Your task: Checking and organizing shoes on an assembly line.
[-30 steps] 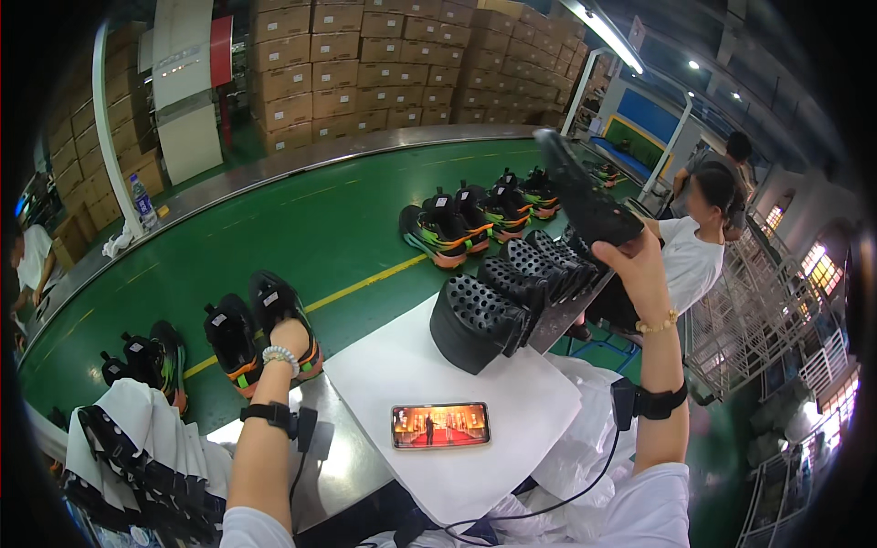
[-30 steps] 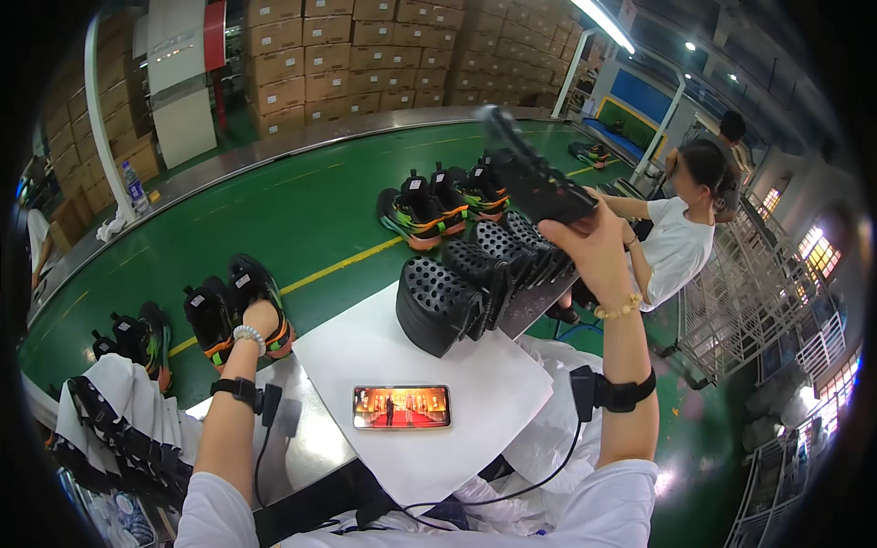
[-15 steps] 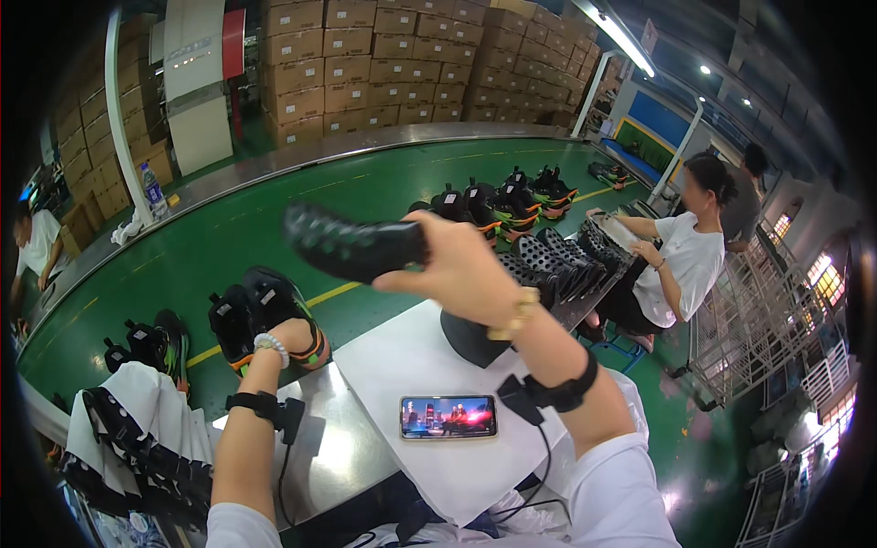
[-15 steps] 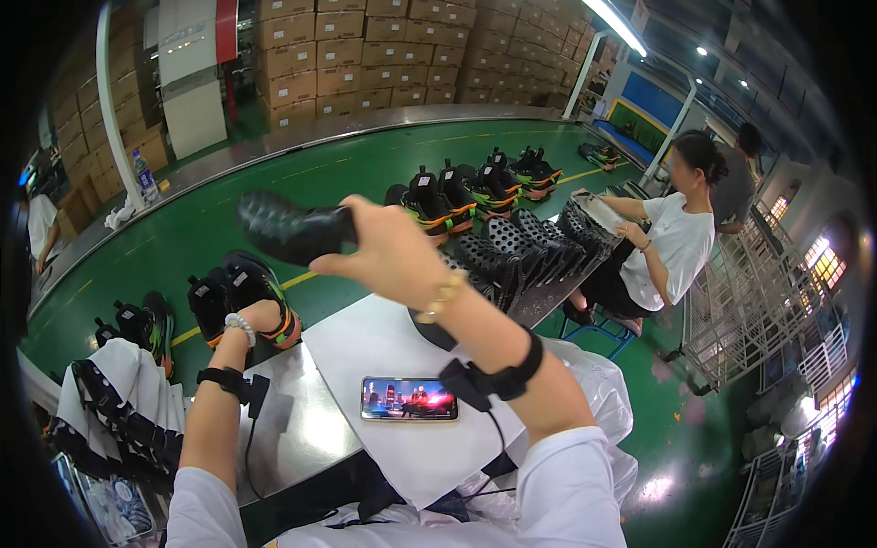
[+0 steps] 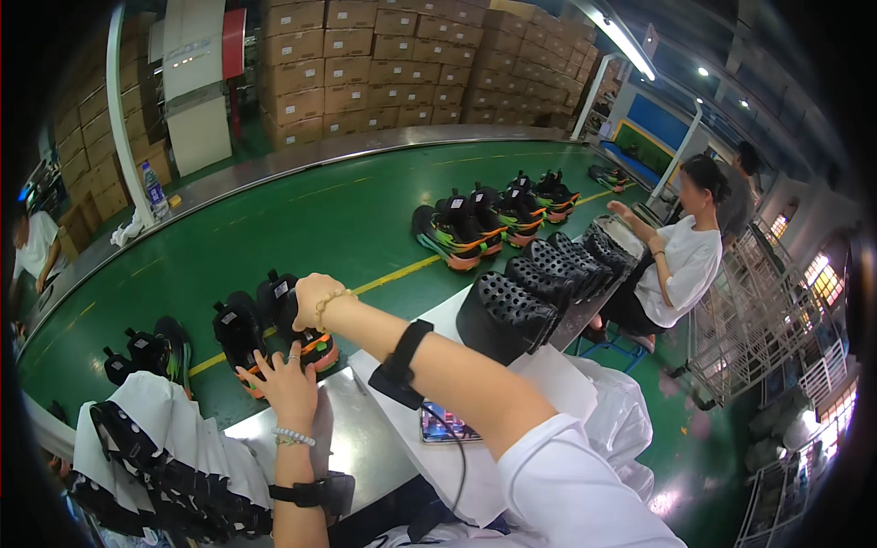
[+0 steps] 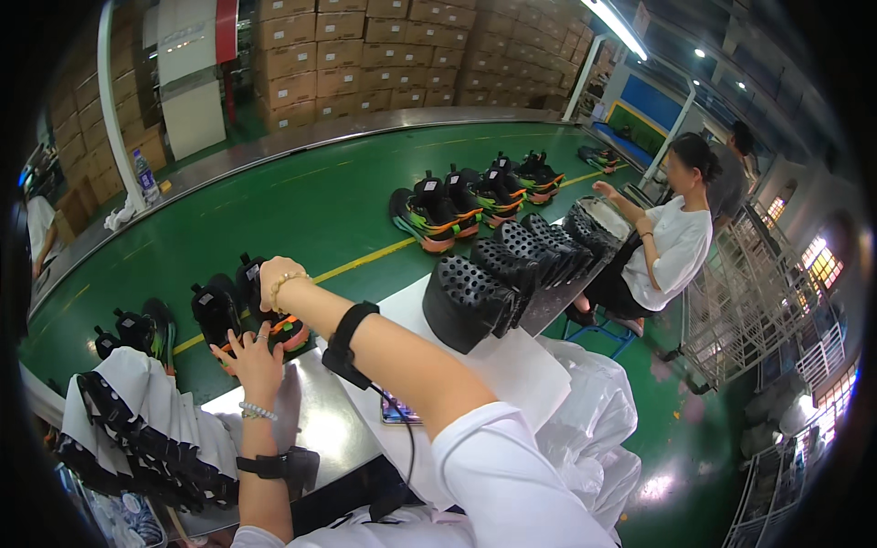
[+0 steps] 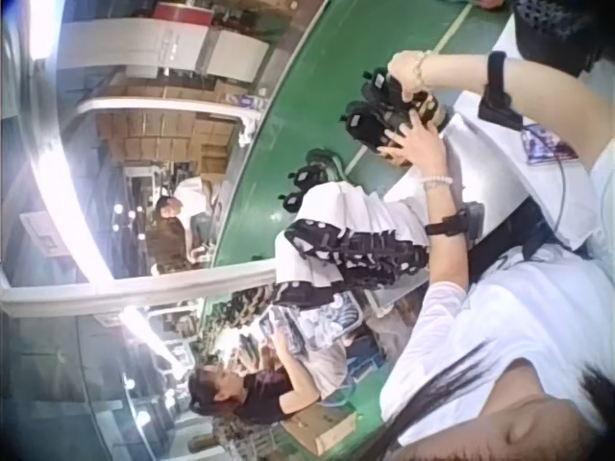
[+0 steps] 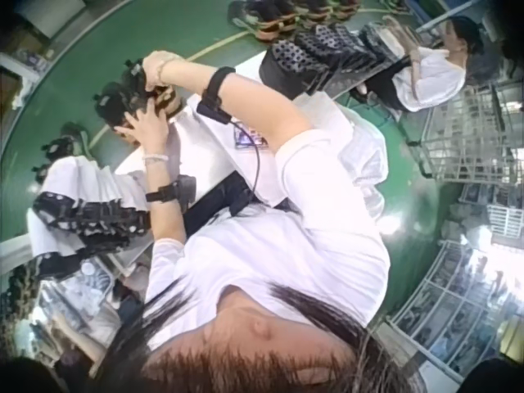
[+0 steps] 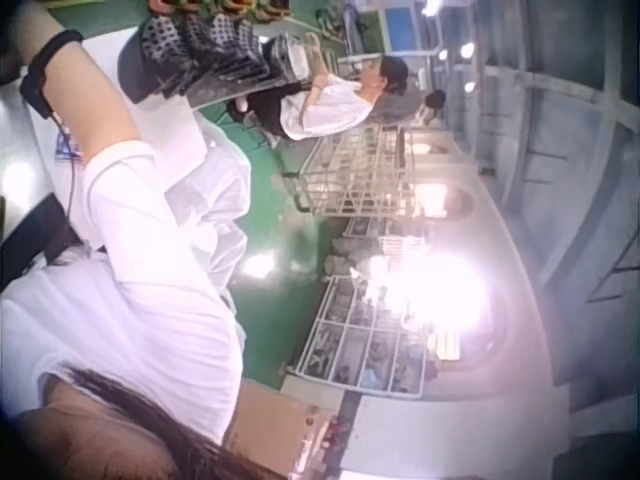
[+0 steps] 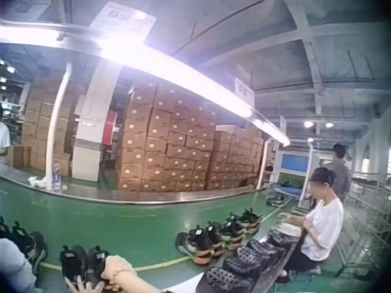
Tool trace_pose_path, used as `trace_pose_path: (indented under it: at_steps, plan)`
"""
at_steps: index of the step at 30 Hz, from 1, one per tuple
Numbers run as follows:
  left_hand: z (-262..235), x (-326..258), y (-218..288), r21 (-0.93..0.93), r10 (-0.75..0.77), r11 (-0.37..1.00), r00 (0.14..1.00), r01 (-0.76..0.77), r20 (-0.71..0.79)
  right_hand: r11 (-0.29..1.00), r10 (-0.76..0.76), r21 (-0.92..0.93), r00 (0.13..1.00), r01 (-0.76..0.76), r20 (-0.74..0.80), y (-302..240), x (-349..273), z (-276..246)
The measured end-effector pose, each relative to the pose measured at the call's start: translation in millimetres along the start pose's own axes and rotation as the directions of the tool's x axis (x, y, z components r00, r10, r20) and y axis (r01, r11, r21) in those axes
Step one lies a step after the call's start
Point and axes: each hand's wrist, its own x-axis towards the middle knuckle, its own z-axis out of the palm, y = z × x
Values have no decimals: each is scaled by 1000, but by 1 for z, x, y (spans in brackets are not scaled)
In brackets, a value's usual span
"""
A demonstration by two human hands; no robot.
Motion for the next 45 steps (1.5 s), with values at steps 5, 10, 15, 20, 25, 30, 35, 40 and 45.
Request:
trace_pose_path:
  at_steps: [5,10,15,20,25,30,35,40,45]
  plan:
    - [6,-3,-7,-17,-7,1000,1000,6,-17,974,-66,-224,984,28,-164,-12,26,49]
    - [2,-2,-3,-55,5,998,1000,-6,-19,970,195,-105,958,-221,-208,-1,56,98]
    - [8,-5,-18,-19,6,1000,1000,-6,0,918,380,123,925,-378,4,-29,79,98]
    - [7,-1,-13,-48,-40,998,999,39,-15,889,372,27,755,-458,540,-18,103,83]
    - [-3,-2,-18,-210,-77,976,996,65,-51,960,103,266,993,-84,-58,-4,71,97]
    - [10,-9,-33,-691,-542,708,740,146,-398,963,-19,251,955,97,-296,-11,-10,81]
    - [38,-24,-56,-722,-549,659,792,212,-268,954,-179,227,979,196,-94,4,-48,120]
    - [27,-52,-24,-953,-553,297,824,58,-122,983,-182,4,977,183,-115,10,-84,148]
    - [29,-78,-25,-876,-465,475,869,81,-171,976,-214,-72,962,204,-169,15,-97,162]
